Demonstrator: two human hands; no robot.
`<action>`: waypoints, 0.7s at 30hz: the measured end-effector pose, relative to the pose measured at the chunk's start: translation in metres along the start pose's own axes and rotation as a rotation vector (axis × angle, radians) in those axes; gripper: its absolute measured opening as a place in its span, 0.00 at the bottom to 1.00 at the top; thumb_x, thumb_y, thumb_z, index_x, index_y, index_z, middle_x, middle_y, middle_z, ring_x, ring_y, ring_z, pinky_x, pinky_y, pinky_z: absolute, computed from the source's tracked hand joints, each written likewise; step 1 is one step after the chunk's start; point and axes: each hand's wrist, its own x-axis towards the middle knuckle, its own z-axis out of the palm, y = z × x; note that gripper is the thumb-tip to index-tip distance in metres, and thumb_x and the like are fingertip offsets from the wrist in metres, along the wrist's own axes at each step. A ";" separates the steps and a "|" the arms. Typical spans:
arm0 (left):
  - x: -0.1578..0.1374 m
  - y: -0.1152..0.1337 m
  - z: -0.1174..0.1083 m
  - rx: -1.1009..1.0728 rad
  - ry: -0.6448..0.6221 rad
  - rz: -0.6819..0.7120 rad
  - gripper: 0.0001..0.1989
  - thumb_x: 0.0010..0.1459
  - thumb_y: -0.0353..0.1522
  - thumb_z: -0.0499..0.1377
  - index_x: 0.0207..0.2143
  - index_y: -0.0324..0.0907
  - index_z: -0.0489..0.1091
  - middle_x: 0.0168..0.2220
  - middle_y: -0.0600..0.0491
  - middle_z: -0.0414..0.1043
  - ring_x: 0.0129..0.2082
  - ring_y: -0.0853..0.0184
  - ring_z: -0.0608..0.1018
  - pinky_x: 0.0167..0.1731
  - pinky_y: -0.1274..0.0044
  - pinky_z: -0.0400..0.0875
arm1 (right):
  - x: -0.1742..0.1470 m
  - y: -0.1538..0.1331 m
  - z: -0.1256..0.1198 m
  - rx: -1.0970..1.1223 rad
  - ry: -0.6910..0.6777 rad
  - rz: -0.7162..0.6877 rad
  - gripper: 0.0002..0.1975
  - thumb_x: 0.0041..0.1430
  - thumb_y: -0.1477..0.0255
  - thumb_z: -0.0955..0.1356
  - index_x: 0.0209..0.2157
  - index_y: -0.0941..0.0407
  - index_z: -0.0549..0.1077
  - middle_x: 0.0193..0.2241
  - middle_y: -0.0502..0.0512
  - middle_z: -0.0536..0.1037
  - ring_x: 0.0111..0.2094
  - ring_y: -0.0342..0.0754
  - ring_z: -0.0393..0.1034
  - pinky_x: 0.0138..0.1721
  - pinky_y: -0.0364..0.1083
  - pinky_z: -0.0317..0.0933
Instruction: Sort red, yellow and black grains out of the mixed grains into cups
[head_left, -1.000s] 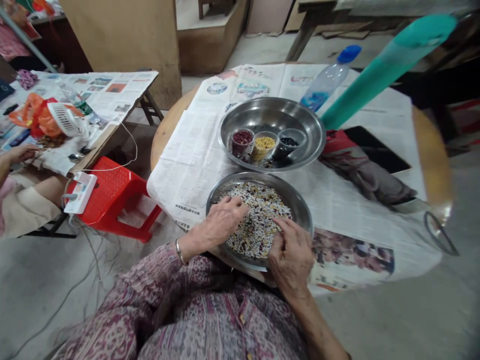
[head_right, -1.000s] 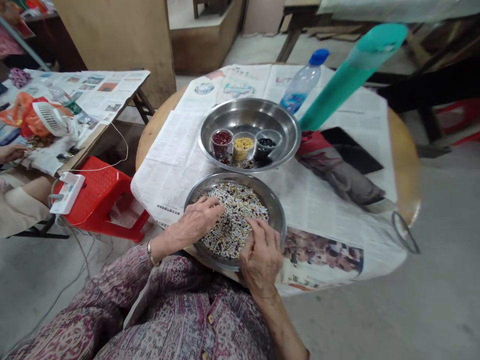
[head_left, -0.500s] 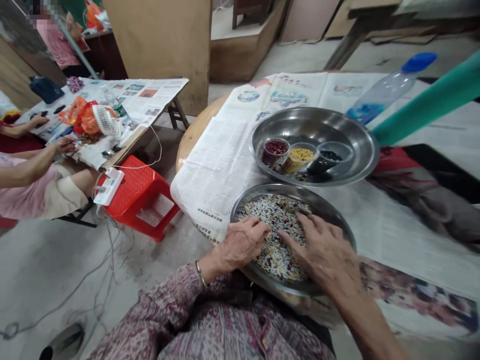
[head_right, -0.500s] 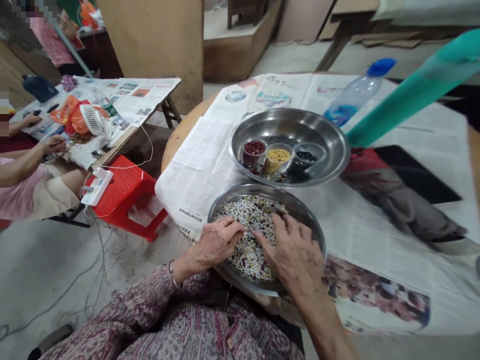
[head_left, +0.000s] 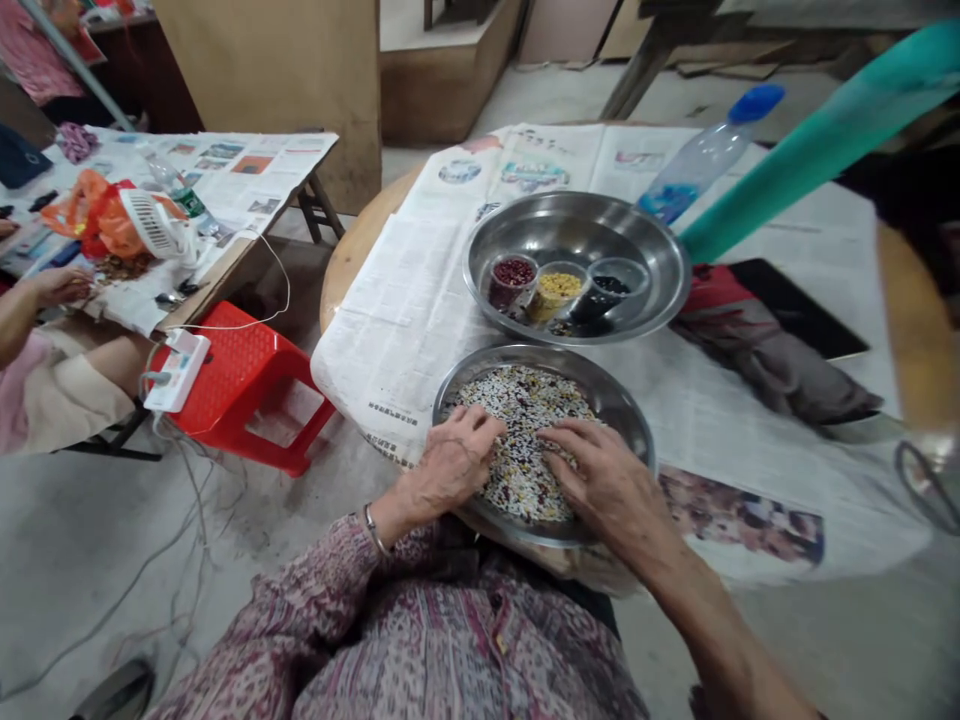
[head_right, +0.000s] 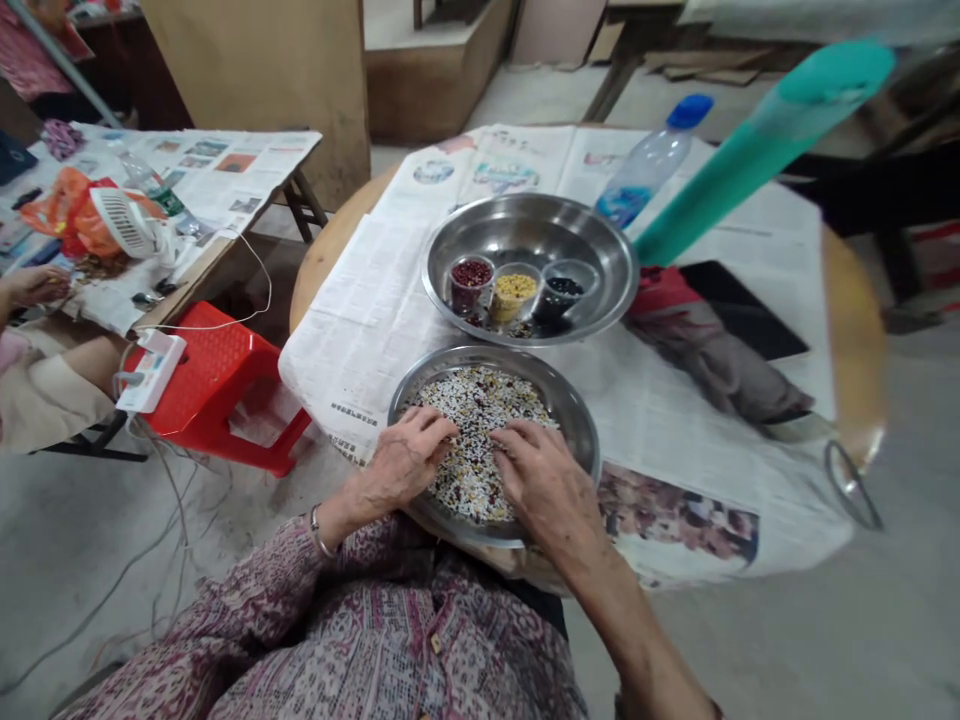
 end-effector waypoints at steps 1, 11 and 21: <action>-0.001 0.000 -0.002 -0.016 0.006 0.020 0.06 0.68 0.28 0.54 0.45 0.43 0.68 0.47 0.51 0.69 0.51 0.62 0.70 0.51 0.70 0.73 | -0.004 0.000 -0.002 -0.003 -0.016 -0.023 0.13 0.65 0.68 0.62 0.43 0.53 0.76 0.43 0.58 0.77 0.47 0.54 0.71 0.50 0.54 0.67; -0.016 0.018 -0.022 0.056 -0.277 0.125 0.12 0.64 0.36 0.61 0.47 0.40 0.68 0.50 0.46 0.65 0.51 0.58 0.70 0.47 0.69 0.73 | -0.022 0.005 0.010 -0.149 -0.055 -0.107 0.23 0.62 0.59 0.66 0.56 0.53 0.71 0.55 0.64 0.71 0.53 0.62 0.67 0.49 0.59 0.67; 0.016 0.015 -0.014 0.067 -0.166 0.073 0.16 0.66 0.21 0.45 0.52 0.37 0.64 0.47 0.46 0.69 0.47 0.62 0.74 0.45 0.73 0.73 | 0.010 0.013 0.033 0.126 -0.032 -0.035 0.15 0.62 0.72 0.61 0.44 0.54 0.77 0.39 0.57 0.82 0.38 0.51 0.77 0.41 0.50 0.70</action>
